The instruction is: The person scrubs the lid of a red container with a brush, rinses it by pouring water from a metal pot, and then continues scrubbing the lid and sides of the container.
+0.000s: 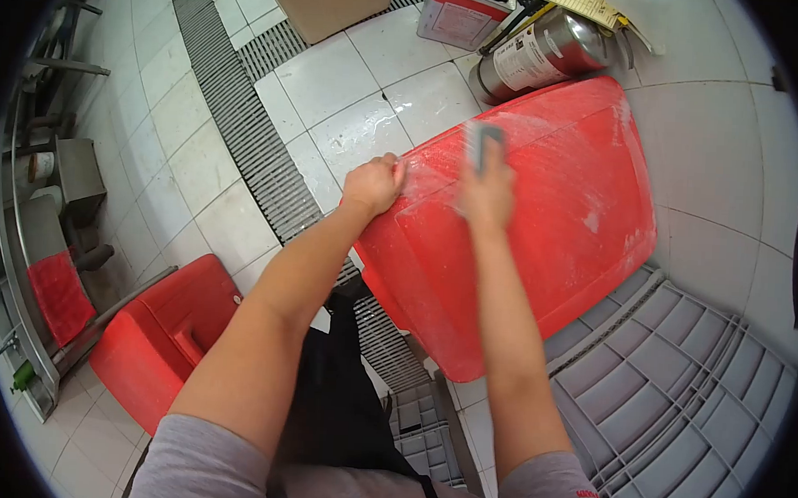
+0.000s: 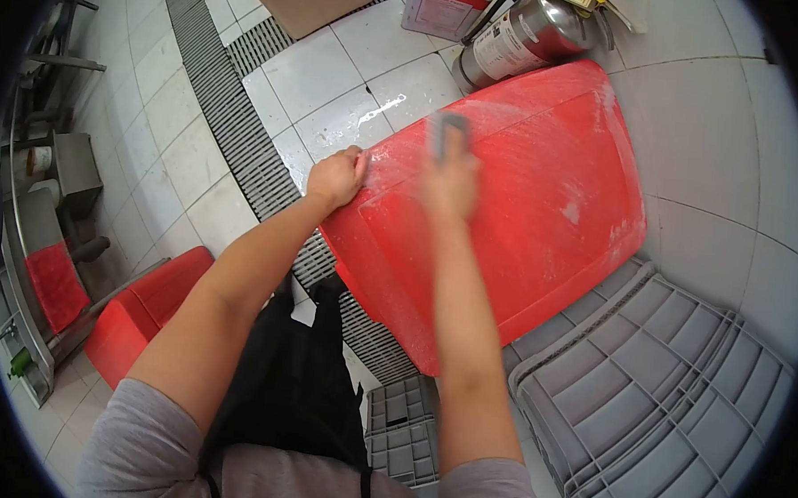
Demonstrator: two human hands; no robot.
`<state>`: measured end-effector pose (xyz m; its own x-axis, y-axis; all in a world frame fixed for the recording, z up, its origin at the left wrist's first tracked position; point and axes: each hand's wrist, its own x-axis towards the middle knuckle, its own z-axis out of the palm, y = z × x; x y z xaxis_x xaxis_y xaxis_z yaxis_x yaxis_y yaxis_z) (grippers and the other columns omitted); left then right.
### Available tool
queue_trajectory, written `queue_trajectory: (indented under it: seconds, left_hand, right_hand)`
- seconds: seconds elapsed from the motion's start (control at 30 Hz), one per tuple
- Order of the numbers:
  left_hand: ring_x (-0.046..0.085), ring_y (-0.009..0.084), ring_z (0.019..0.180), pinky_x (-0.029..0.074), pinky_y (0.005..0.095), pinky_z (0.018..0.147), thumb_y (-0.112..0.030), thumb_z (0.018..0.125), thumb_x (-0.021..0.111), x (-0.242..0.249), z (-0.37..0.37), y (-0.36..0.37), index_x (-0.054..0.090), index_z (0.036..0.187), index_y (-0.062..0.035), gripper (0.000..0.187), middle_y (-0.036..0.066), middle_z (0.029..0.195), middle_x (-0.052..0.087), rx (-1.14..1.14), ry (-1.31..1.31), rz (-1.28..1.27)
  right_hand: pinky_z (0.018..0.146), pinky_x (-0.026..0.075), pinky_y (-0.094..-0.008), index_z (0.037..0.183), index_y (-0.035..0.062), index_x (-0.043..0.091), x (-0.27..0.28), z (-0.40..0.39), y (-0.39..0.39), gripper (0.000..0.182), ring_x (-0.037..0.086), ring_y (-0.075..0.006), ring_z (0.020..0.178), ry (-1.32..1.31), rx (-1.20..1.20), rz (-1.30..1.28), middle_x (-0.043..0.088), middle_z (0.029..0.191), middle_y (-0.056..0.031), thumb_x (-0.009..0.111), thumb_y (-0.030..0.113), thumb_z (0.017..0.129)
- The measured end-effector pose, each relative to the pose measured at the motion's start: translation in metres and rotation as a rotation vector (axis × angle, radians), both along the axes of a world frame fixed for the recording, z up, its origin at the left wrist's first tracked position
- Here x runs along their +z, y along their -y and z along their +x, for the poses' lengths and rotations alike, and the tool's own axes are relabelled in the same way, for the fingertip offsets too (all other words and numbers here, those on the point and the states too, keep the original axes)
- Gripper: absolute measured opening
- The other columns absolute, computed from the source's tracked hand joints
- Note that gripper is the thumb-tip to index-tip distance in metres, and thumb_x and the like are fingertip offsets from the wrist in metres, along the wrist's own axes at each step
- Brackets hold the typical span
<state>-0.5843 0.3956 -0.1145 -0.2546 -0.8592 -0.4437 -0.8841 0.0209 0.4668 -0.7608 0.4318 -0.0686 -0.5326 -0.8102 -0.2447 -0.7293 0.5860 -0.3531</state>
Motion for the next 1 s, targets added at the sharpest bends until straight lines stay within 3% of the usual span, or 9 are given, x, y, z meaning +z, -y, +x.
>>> queue_trajectory:
  seconds: [0.17, 0.23, 0.33, 0.57, 0.67, 0.77, 0.83, 0.93, 1.0]
  left_hand:
    - [0.061, 0.0358, 0.084, 0.049, 0.0440, 0.075, -0.053, 0.087, 0.044, -0.008, 0.025, -0.024, 0.062, 0.101, -0.0077, 0.050, 0.019, 0.092, 0.064, 0.199, -0.174, -0.060]
    - [0.060, 0.0351, 0.088, 0.048, 0.0439, 0.076, -0.050, 0.086, 0.049, -0.009, 0.033, -0.030, 0.062, 0.104, -0.0069, 0.048, 0.018, 0.095, 0.063, 0.230, -0.269, -0.060]
    - [0.057, 0.0367, 0.095, 0.047, 0.0425, 0.079, -0.043, 0.088, 0.051, -0.012, 0.040, -0.031, 0.060, 0.110, -0.0053, 0.045, 0.020, 0.103, 0.061, 0.199, -0.324, -0.067]
    - [0.056, 0.0337, 0.100, 0.044, 0.0397, 0.086, -0.037, 0.091, 0.047, -0.028, 0.052, -0.027, 0.057, 0.112, -0.0040, 0.040, 0.017, 0.107, 0.060, 0.095, -0.462, -0.085]
    - [0.056, 0.0351, 0.101, 0.042, 0.0382, 0.090, -0.030, 0.093, 0.040, -0.040, 0.038, -0.014, 0.058, 0.112, -0.0013, 0.038, 0.021, 0.106, 0.061, 0.328, -0.882, 0.206]
    - [0.058, 0.0356, 0.097, 0.045, 0.0413, 0.084, -0.034, 0.094, 0.037, -0.014, 0.020, -0.003, 0.058, 0.110, -0.0008, 0.043, 0.022, 0.104, 0.061, 0.121, -0.459, 0.097]
    - [0.059, 0.0362, 0.094, 0.046, 0.0433, 0.081, -0.035, 0.094, 0.036, -0.002, 0.015, 0.001, 0.059, 0.108, -0.0015, 0.043, 0.021, 0.103, 0.061, 0.053, -0.355, 0.095]
    - [0.059, 0.0379, 0.090, 0.047, 0.0462, 0.077, -0.035, 0.095, 0.032, -0.004, 0.010, 0.004, 0.059, 0.108, -0.0056, 0.042, 0.020, 0.101, 0.062, -0.018, -0.187, 0.064]
    - [0.060, 0.0389, 0.089, 0.047, 0.0467, 0.077, -0.035, 0.095, 0.030, -0.008, 0.011, -0.004, 0.059, 0.109, -0.0105, 0.040, 0.018, 0.099, 0.063, 0.002, -0.137, 0.012]
  right_hand:
    - [0.094, 0.040, -0.0434, 0.135, 0.0071, 0.036, -0.010, -0.127, -0.207, 0.061, 0.049, -0.0400, 0.112, -0.166, -0.372, -0.231, 0.046, 0.130, -0.0226, 0.055, 0.037, 0.085]
    - [0.095, 0.038, -0.0442, 0.137, 0.0051, 0.031, 0.016, -0.088, -0.234, 0.065, 0.047, -0.0423, 0.113, -0.175, -0.784, 0.204, 0.042, 0.134, -0.0220, 0.052, 0.040, 0.087]
    - [0.095, 0.038, -0.0461, 0.139, 0.0077, 0.027, -0.024, -0.047, -0.240, 0.067, 0.046, -0.0434, 0.114, -0.212, -0.627, 0.086, 0.038, 0.136, -0.0226, 0.051, 0.042, 0.087]
    - [0.078, 0.047, -0.0501, 0.134, 0.0239, 0.032, 0.013, 0.138, 0.015, 0.056, 0.055, -0.0415, 0.094, 0.019, -0.427, 0.115, 0.048, 0.108, -0.0248, 0.051, 0.044, 0.085]
    - [0.076, 0.047, -0.0491, 0.136, 0.0224, 0.032, 0.023, 0.143, 0.030, 0.058, 0.054, -0.0420, 0.095, 0.072, -0.310, 0.176, 0.049, 0.109, -0.0254, 0.053, 0.040, 0.085]
    - [0.073, 0.050, -0.0436, 0.134, 0.0181, 0.035, 0.018, 0.112, -0.063, 0.055, 0.058, -0.0354, 0.085, -0.123, -0.399, 0.112, 0.052, 0.106, -0.0188, 0.056, 0.032, 0.085]
    - [0.073, 0.050, -0.0419, 0.128, 0.0034, 0.043, 0.007, 0.066, -0.163, 0.048, 0.061, -0.0290, 0.090, 0.155, -0.699, -0.111, 0.058, 0.109, -0.0183, 0.058, 0.017, 0.084]
    - [0.080, 0.048, -0.0406, 0.135, 0.0027, 0.035, -0.009, 0.024, -0.278, 0.057, 0.062, -0.0327, 0.092, -0.313, -1.101, 0.166, 0.061, 0.110, -0.0209, 0.053, 0.028, 0.087]
    - [0.087, 0.044, -0.0460, 0.135, 0.0037, 0.035, -0.004, 0.029, -0.245, 0.058, 0.055, -0.0361, 0.104, -0.002, -1.184, 0.013, 0.051, 0.124, -0.0212, 0.048, 0.036, 0.088]
